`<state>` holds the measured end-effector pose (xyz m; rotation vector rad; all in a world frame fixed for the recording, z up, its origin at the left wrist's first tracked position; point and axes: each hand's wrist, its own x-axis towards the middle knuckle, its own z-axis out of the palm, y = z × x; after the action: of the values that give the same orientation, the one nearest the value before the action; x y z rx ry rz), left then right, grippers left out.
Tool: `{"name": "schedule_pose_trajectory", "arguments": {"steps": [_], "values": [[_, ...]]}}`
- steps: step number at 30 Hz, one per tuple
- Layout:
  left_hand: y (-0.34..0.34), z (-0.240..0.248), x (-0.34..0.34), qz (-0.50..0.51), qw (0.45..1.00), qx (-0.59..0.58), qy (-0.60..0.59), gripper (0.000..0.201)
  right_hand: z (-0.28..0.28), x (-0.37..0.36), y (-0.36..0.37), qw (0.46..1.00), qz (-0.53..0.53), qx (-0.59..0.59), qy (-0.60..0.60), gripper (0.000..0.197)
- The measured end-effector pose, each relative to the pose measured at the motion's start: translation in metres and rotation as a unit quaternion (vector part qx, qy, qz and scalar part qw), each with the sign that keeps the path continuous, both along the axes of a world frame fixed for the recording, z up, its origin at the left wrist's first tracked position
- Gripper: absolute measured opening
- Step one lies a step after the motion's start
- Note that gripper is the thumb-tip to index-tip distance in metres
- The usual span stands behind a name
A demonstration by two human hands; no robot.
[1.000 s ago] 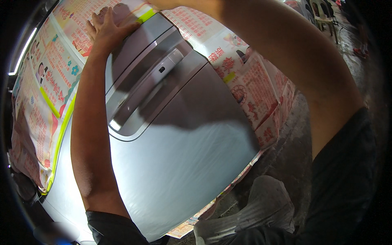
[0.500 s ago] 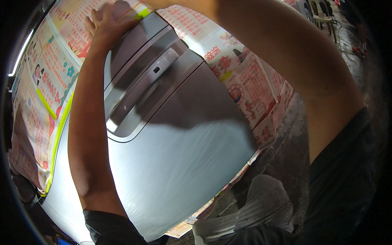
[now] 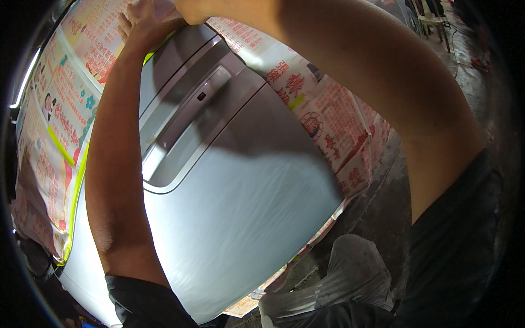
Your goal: The person applies newspaper sheets to the side of a silver car using yellow masking tape. They smooth the paper against the vehicle's surface and secure the edges with tape, covering the door and window areas. The person handles the newspaper and tape roll repeatedly to ensure the masking is secure.
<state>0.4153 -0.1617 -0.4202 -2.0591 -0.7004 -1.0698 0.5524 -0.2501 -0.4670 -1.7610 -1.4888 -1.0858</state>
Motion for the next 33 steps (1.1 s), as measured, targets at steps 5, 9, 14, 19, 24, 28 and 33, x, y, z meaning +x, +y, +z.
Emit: {"name": "schedule_pose_trajectory", "arguments": {"steps": [5, 9, 14, 19, 24, 28, 33], "values": [[0.024, -0.007, -0.009, 0.003, 1.0, 0.022, -0.022, 0.121, -0.012, -0.027, 0.018, 0.998, 0.007, 0.052, 0.023, 0.028], [-0.012, -0.007, 0.017, -0.006, 0.999, 0.027, -0.025, 0.122, -0.024, -0.024, -0.032, 0.99, -0.026, 0.135, -0.015, 0.028], [0.0, -0.009, 0.015, 0.052, 0.998, 0.021, 0.001, 0.127, -0.094, -0.03, -0.08, 0.957, -0.015, 0.274, -0.091, 0.03], [0.097, 0.029, 0.001, -0.01, 0.977, 0.211, -0.003, 0.122, -0.293, -0.087, -0.128, 0.967, 0.165, 0.163, 0.109, 0.036], [-0.052, 0.013, 0.004, -0.121, 0.978, 0.044, 0.166, 0.075, -0.537, -0.152, -0.137, 0.912, 0.123, 0.071, 0.384, 0.024], [0.008, 0.021, -0.004, -0.184, 0.933, -0.042, 0.306, 0.054, -0.631, -0.195, -0.133, 0.898, 0.173, -0.017, 0.404, 0.021], [0.0, -0.042, 0.003, -0.07, 0.951, 0.164, 0.254, 0.031, -0.671, -0.21, -0.12, 0.89, 0.168, -0.065, 0.418, 0.026]]}}
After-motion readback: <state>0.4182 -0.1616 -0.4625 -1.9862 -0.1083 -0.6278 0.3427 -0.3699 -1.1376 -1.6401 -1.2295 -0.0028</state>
